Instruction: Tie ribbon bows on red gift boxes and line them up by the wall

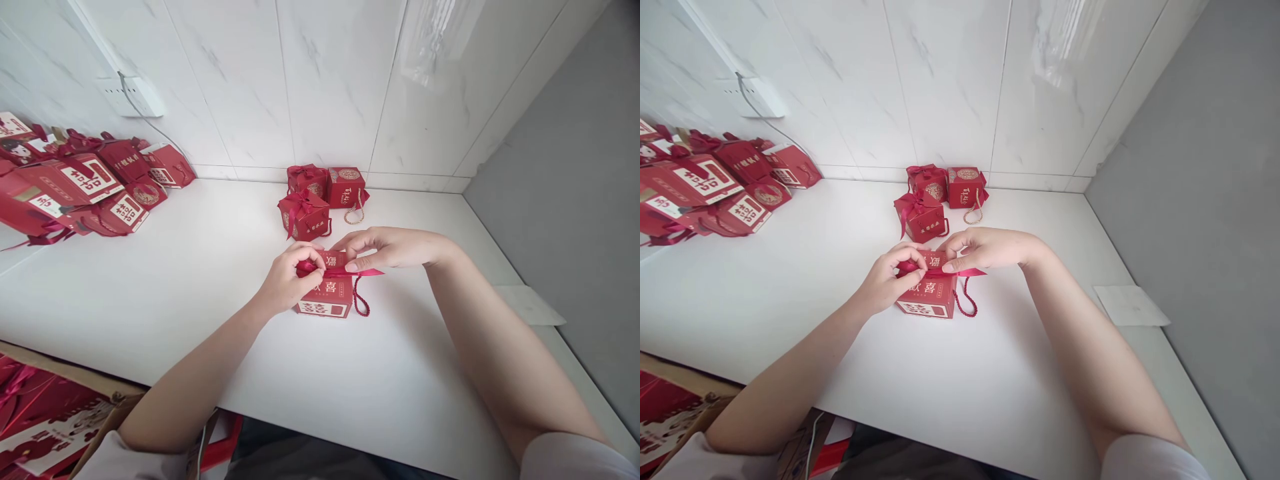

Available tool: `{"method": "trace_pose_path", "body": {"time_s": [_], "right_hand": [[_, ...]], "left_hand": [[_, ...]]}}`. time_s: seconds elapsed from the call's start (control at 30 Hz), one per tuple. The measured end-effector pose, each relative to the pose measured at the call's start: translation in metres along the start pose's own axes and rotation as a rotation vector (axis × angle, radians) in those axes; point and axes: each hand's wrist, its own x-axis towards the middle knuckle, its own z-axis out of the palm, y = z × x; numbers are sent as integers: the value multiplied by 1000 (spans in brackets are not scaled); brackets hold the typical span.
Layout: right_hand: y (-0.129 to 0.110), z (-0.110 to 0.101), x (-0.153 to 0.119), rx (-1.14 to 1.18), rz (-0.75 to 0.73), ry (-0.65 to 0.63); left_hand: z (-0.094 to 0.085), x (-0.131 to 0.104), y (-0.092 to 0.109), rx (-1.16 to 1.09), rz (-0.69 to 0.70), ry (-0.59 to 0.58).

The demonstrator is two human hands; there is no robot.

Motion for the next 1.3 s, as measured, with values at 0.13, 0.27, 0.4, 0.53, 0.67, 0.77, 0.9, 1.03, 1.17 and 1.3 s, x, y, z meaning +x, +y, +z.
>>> {"method": "trace_pose_path", "body": {"time_s": [0.13, 0.27, 0.4, 0.53, 0.67, 0.77, 0.9, 1.03, 1.17, 1.3], "right_hand": [[2, 0, 2, 4, -31, 40], [4, -1, 0, -45, 0, 58], [7, -2, 0, -67, 45, 67], [13, -2, 2, -29, 21, 54], [15, -8, -5, -8, 55, 166], [13, -12, -13, -52, 140, 184], [11, -15, -16, -97, 257, 82], [12, -14, -14, -26, 203, -34], [16, -13, -11, 57, 189, -78], [17, -9, -6, 46, 203, -60]], "left_hand": [[-1, 0, 0, 4, -6, -20], [-3, 2, 0, 23, -4, -55], [-4, 3, 0, 52, 35, -80], [-7, 0, 2, 50, 37, -78], [-15, -1, 3, -76, -18, -80], [-22, 2, 1, -145, -32, -79], [-29, 7, -4, -126, 12, -85], [-29, 8, -6, -90, 17, -123], [-27, 8, -7, -90, 17, -134], [-27, 8, -9, -70, 52, -149]]}}
